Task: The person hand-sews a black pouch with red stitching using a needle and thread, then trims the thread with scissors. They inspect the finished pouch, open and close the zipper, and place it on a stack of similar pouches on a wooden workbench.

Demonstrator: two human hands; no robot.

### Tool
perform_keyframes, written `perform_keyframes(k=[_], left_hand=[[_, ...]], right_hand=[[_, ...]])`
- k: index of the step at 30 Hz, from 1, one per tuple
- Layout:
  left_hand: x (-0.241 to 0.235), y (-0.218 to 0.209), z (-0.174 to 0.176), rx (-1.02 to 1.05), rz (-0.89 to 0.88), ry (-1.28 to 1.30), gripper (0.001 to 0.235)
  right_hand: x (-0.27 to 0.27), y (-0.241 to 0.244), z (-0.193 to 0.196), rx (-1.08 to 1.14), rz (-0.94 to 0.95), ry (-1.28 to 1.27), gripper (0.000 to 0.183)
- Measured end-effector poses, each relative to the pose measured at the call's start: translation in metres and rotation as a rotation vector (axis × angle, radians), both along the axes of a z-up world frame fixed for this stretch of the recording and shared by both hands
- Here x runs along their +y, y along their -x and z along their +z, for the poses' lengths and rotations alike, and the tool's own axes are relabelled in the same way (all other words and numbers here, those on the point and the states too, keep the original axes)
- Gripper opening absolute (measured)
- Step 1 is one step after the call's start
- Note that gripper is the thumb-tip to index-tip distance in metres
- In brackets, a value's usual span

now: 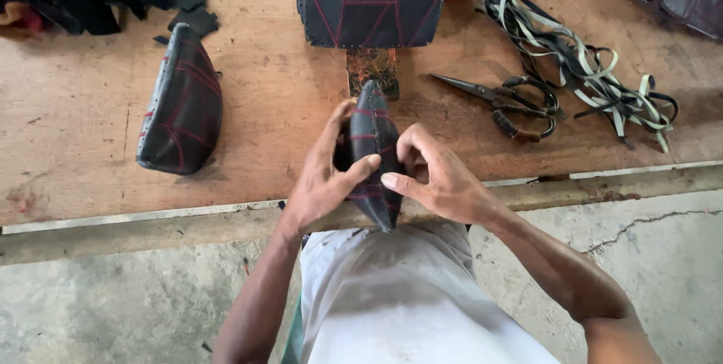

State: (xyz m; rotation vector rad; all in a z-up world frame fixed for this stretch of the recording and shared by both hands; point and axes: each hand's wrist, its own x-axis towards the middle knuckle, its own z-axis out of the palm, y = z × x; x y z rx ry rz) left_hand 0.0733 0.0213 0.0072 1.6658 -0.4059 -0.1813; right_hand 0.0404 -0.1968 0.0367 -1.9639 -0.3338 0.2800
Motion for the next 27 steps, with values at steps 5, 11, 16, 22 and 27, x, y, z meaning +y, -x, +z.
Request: perform_keyframes(k=[5,11,16,22,27], left_hand=[[-0.003,0.000,0.009,-0.075,0.050,-0.058,0.082],[-0.001,-0.008,0.000,0.012,-0.024,0.041,0.082],[-0.014,-0.011,-0.018,-0.128,0.049,-0.165,0.084],[-0.016,-0.006,-0.010,-0.075,0.005,-0.046,0.082],[-0.016,-0.003,0.001,-0.052,-0.139,0.158,0.086]], right_hand=[[0.012,0.003,0.020,-0.268,-0.053,0.200,0.089],[0.014,0.002,0.022,-0.283,-0.056,0.186,0.079],[0.006,-0.012,0.009,-0.181,-0.085,0.056,0.052],[0.007,-0.036,-0.012,-0.186,-0.190,0.073,0.035],[0.009,-0.041,-0.011,-0.289,-0.125,0.040,0.036]])
